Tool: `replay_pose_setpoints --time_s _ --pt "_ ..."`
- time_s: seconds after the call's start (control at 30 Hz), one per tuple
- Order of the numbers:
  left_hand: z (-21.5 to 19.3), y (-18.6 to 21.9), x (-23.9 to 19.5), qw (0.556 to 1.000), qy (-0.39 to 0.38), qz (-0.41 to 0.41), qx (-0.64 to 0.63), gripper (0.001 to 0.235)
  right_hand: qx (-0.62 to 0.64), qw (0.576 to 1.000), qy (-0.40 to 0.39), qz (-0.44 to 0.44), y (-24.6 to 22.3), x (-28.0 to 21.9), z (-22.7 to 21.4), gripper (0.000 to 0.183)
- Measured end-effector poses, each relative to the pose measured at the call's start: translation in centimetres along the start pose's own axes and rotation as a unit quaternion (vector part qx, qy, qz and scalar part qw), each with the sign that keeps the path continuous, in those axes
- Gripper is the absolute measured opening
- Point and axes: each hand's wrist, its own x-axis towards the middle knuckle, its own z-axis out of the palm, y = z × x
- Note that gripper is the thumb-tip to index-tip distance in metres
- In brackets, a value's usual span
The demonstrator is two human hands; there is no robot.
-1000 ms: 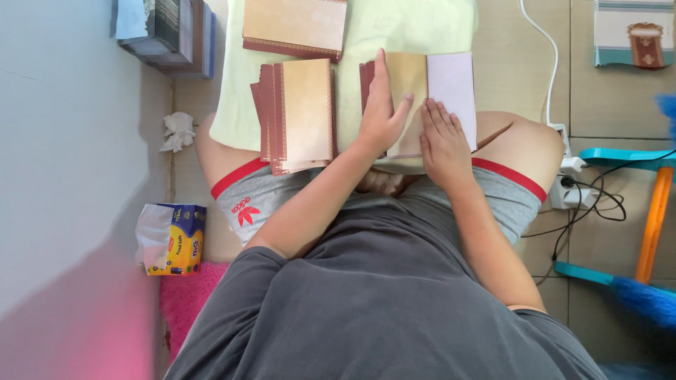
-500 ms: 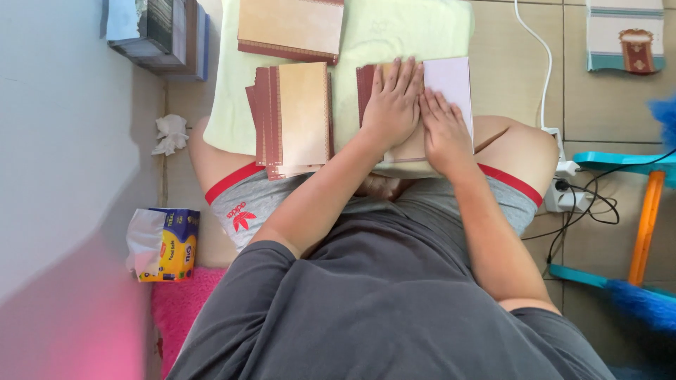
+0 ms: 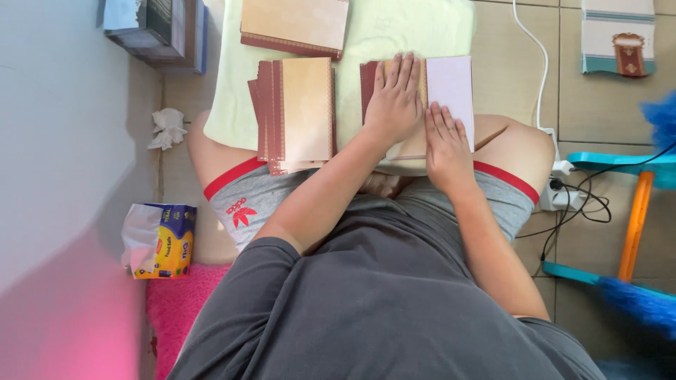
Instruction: Smoothing and stacking notebook covers on a flat surface to prepare them for binding.
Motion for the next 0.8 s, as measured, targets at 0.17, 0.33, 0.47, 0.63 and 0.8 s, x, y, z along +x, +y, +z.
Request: replay_pose_setpoints --time_s 0.17,0.33,0.47,0.63,0.8 --pt "0.0 0.0 0.1 1.000 -0.011 0.002 0.004 0.065 -0.007 1.000 -0.014 -0.012 1.7 2.5 0.8 0.054" --pt "-1.0 0.1 -0.1 1.000 -0.019 0.015 0.009 0.066 0.031 0.999 -0.033 -0.007 3.8 8.2 1.8 0.054" --pt "-0.5 0.0 0.0 0.999 0.041 0.007 -0.010 0.061 0.029 0.999 -0.021 -0.018 3.2 8.0 1.2 0.051" --pt "-0.1 0.1 0.0 0.999 0.016 -0.016 -0.028 0.065 0.006 1.000 -0.020 -0.020 1.0 1.9 0.2 0.056" --pt "-0.4 0.0 0.0 1.000 0.015 -0.008 -0.019 0.066 0.008 0.999 -0.029 -0.017 -0.1 -0.7 -0.7 0.057"
